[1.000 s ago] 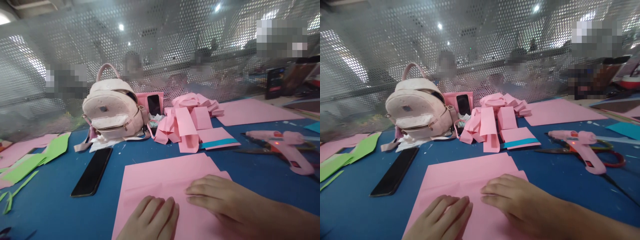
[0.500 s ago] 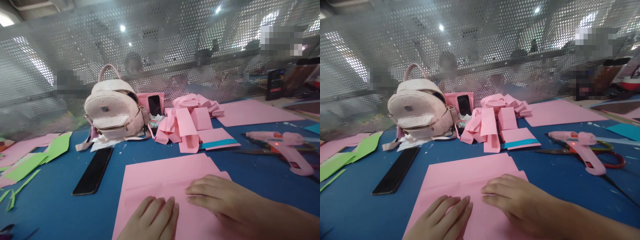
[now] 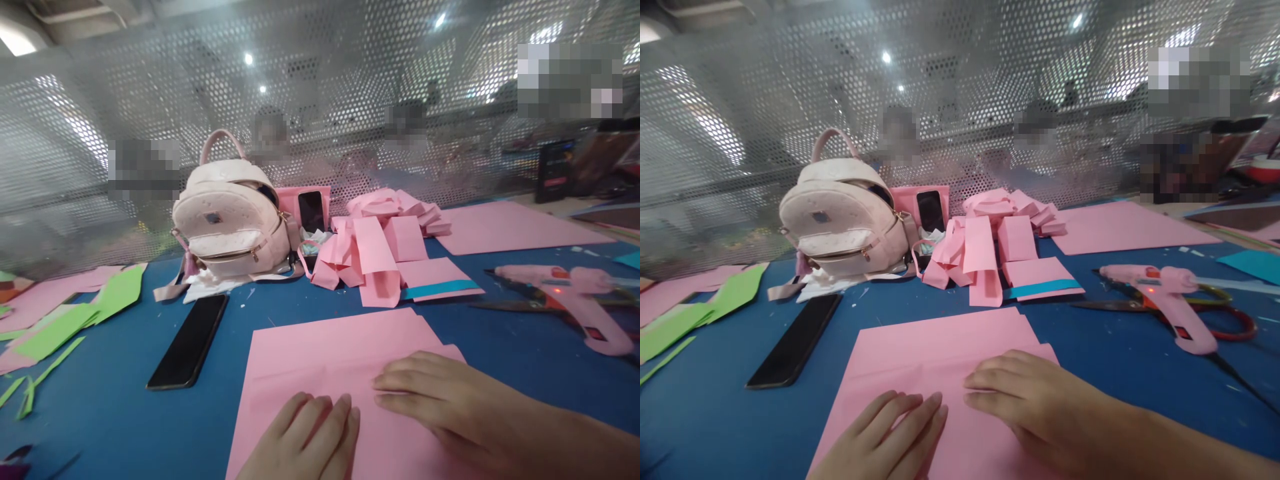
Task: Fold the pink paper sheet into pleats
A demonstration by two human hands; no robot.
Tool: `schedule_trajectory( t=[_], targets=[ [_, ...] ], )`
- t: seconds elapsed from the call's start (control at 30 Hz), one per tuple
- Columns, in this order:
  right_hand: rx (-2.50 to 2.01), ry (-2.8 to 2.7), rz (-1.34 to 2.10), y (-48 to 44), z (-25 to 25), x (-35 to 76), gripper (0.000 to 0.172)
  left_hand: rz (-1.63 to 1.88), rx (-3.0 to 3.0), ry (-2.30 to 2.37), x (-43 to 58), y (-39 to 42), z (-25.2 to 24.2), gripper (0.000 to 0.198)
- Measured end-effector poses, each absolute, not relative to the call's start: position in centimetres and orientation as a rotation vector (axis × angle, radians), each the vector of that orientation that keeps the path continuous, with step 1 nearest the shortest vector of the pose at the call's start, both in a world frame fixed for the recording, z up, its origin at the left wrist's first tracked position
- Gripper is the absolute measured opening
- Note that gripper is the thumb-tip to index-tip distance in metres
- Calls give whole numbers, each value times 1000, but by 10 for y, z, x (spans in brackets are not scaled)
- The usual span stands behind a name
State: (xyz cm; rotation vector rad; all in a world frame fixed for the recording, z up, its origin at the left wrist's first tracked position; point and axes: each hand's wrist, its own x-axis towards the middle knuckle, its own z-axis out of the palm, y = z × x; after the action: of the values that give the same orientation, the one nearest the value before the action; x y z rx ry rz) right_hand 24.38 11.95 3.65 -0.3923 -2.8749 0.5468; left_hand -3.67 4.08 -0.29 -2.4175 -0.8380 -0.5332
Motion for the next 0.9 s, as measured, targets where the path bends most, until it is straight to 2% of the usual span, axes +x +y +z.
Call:
schedule_trajectory(
  t=[0.4,0.57,0.9],
  targets=[
    [-388,-2874,531,118,34,245,58,-542,-2410,-850,-36,39,-4,32],
    [-380,-2861,522,118,34,244,56,-591,-2384,-878,-34,38,-5,40],
    [-377,-2868,527,120,32,246,58,-638,-2344,-926,-30,35,-9,35]
  ],
)
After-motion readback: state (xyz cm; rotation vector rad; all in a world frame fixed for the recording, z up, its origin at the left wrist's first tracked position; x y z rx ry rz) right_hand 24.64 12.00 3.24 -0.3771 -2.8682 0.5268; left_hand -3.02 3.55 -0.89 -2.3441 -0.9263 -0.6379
